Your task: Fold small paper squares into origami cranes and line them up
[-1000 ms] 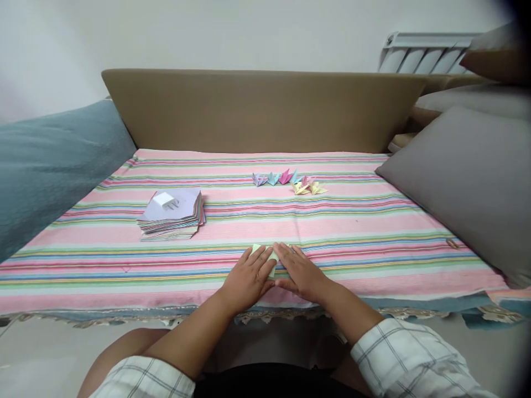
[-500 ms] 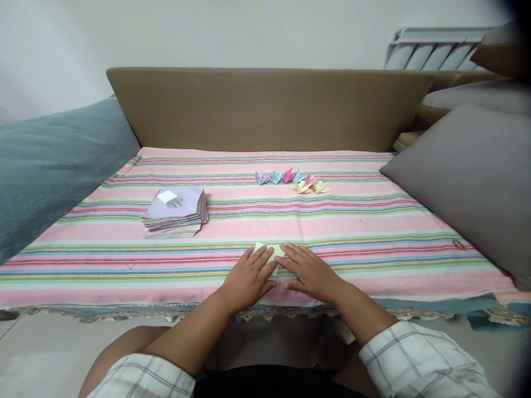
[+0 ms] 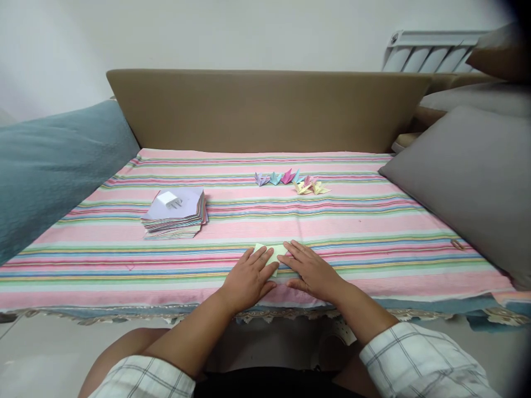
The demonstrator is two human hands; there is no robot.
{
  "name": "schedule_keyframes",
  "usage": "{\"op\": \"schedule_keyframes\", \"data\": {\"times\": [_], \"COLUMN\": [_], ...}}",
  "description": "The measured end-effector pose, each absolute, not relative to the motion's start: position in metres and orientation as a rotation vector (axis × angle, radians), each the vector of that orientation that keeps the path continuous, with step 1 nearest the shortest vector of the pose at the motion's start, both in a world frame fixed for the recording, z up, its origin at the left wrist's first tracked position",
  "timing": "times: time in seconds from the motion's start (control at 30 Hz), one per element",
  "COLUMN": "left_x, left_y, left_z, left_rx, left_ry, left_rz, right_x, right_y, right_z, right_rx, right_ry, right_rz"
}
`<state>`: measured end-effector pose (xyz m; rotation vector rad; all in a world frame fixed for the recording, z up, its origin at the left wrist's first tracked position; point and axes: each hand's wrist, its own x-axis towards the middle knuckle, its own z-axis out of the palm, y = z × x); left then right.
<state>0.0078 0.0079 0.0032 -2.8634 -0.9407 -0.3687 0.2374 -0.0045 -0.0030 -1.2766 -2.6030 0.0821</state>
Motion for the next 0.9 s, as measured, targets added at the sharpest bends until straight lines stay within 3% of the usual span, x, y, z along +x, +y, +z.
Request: {"op": "schedule_keyframes", "data": {"times": [0.43,0.5,0.67,0.9], "left_x": [0.007,0.007,0.008,0.008], "left_y": [0.01,0.01,0.009,0.006], "left_z": [0.003,0.003,0.004,0.003], "left_rx": [-2.864,-2.864,-2.867,-2.843], "left_ry": [-0.927,-0.93,-0.943,-0.966], "left_rz": [-0.376,-0.375,-0.353,-0.376], "right_x": [0.254,0.248,0.217,0.212], "right_y": [0.005,0.005,-0.002,0.001], "right_z": [0.002,0.006,0.003,-0.009], "right_rx": [-1.76,-1.718,-1.126,-1.36], "right_ry": [-2.265,-2.24,-2.651,-2.588], "right_rz": [-0.037,-0.079,-0.035,0.054]}}
